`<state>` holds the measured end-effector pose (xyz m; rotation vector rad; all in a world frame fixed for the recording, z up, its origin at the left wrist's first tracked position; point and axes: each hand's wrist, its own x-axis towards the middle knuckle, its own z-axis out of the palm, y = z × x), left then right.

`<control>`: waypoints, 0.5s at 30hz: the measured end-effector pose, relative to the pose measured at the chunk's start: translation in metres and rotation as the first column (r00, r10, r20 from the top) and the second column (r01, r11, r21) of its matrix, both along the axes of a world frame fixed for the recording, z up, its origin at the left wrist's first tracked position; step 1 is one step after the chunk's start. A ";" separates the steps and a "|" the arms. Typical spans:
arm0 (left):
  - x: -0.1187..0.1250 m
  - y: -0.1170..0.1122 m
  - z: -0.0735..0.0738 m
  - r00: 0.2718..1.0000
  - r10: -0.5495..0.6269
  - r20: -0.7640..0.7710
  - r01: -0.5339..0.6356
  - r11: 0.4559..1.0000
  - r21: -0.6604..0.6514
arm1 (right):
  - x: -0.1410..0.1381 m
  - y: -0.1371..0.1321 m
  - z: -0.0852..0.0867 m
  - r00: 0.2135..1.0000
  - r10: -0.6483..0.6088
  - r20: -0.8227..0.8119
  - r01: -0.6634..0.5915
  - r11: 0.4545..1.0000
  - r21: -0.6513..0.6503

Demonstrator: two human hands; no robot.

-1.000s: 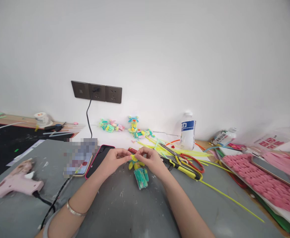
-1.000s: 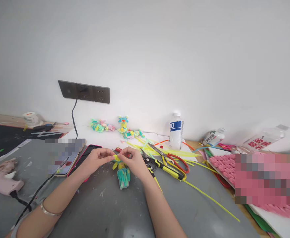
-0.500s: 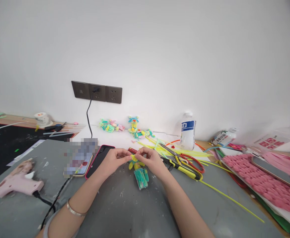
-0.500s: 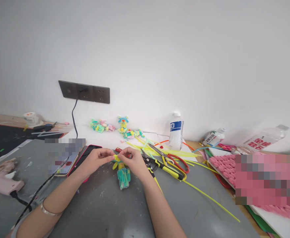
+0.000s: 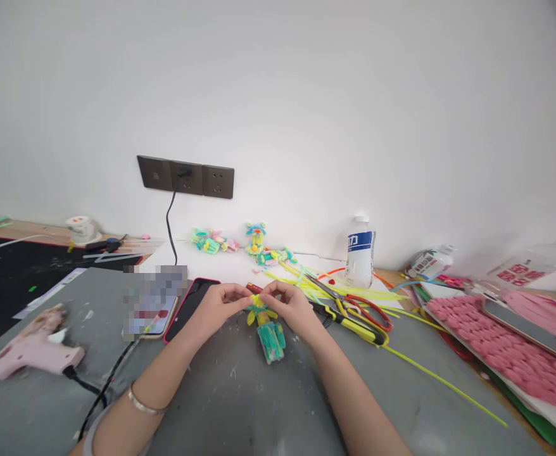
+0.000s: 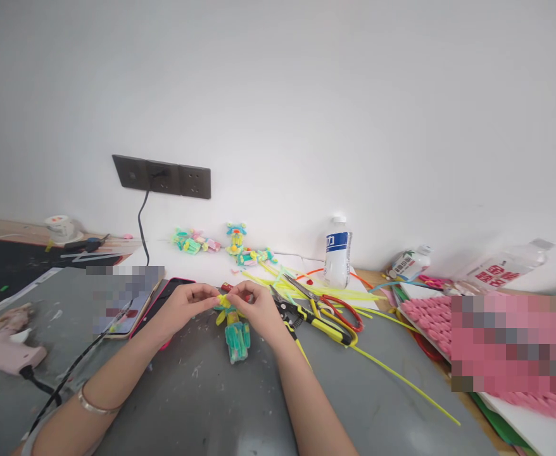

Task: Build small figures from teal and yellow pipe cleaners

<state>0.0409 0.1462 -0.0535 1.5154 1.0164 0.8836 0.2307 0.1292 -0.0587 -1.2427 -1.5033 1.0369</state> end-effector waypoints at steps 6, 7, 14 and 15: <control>0.000 0.002 0.000 0.995 0.076 0.066 -0.073 0.997 -0.040 | 0.001 0.003 -0.002 0.994 -0.061 -0.094 0.065 0.997 0.038; -0.001 0.002 0.001 0.993 0.093 0.072 -0.090 0.995 -0.044 | 0.001 0.003 -0.003 0.993 -0.061 -0.103 0.065 0.997 0.035; -0.002 0.001 0.001 0.988 0.108 0.109 -0.102 0.993 -0.055 | -0.001 0.001 -0.002 0.996 0.009 -0.086 -0.009 1.000 0.003; -0.002 0.001 0.000 0.989 0.095 0.111 -0.089 0.994 -0.058 | -0.001 0.001 -0.001 0.997 0.010 -0.077 -0.010 1.000 0.004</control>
